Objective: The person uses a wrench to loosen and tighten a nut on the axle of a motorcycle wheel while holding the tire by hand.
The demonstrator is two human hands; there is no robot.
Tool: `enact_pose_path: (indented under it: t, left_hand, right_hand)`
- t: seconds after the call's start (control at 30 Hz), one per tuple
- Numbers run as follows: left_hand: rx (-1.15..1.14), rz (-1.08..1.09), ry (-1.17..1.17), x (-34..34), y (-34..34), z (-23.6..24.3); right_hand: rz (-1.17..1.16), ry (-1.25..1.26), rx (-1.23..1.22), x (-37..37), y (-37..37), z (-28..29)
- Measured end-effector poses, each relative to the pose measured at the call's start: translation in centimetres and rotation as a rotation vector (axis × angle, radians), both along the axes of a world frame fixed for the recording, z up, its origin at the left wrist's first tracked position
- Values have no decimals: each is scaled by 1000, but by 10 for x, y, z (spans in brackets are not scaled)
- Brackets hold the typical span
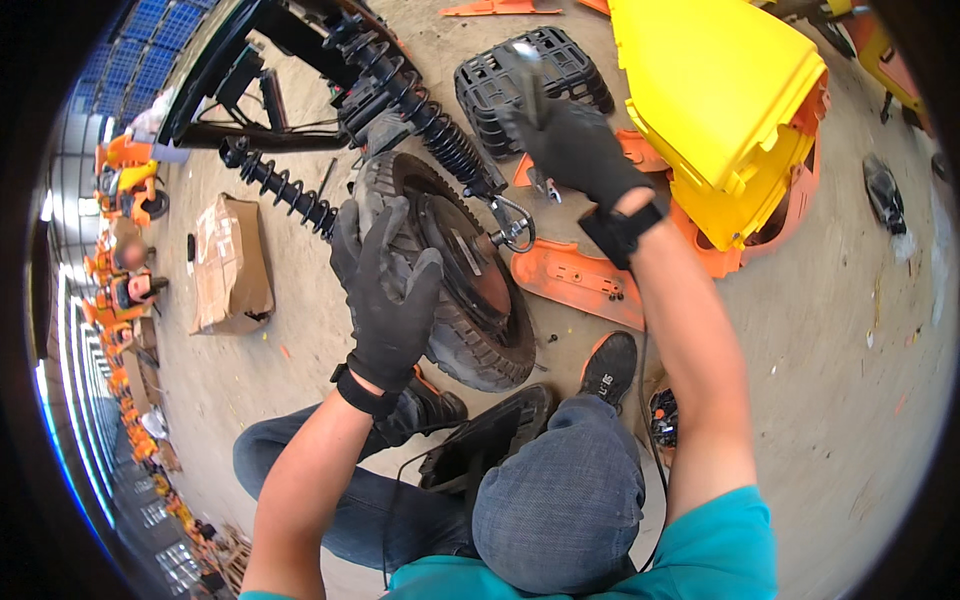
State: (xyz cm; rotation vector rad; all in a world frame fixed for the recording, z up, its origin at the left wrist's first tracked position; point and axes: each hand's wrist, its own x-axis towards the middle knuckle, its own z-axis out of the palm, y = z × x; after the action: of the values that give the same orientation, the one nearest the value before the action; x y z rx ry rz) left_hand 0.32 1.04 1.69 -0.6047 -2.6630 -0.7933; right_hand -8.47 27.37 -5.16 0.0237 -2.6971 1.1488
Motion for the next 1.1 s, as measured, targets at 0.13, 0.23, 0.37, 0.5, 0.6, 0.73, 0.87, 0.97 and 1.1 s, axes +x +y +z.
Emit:
enact_pose_path:
  t: [0.13, 0.23, 0.37, 0.5, 0.6, 0.73, 0.87, 0.97, 1.1]
  left_hand:
    - [32, 17, -51, 6, 2, 4]
    - [22, 11, -56, 3, 0, 4]
    - [39, 16, -49, 3, 0, 1]
    - [19, -4, -54, 1, 0, 0]
    - [14, -2, -46, 0, -1, -1]
    - [9, 13, -56, 1, -2, -3]
    - [15, 1, -57, 2, -1, -3]
    - [11, -8, -40, 2, -2, -4]
    - [3, -6, -40, 1, -1, -3]
  right_hand:
    - [-35, -353, -393, 39, 20, 15]
    - [-14, -150, -905, 86, 24, 19]
    - [-78, -146, -1075, 145, 26, 7]
    - [-102, -101, -1275, 175, 25, -28]
    - [-94, -72, -1266, 185, 20, -44]
    - [-132, -66, -1267, 190, 3, -48]
    - [-188, 0, -1271, 195, -12, -52]
    - [-198, 6, -1284, 196, -16, -52]
    - [-169, 22, -1307, 198, -21, -55]
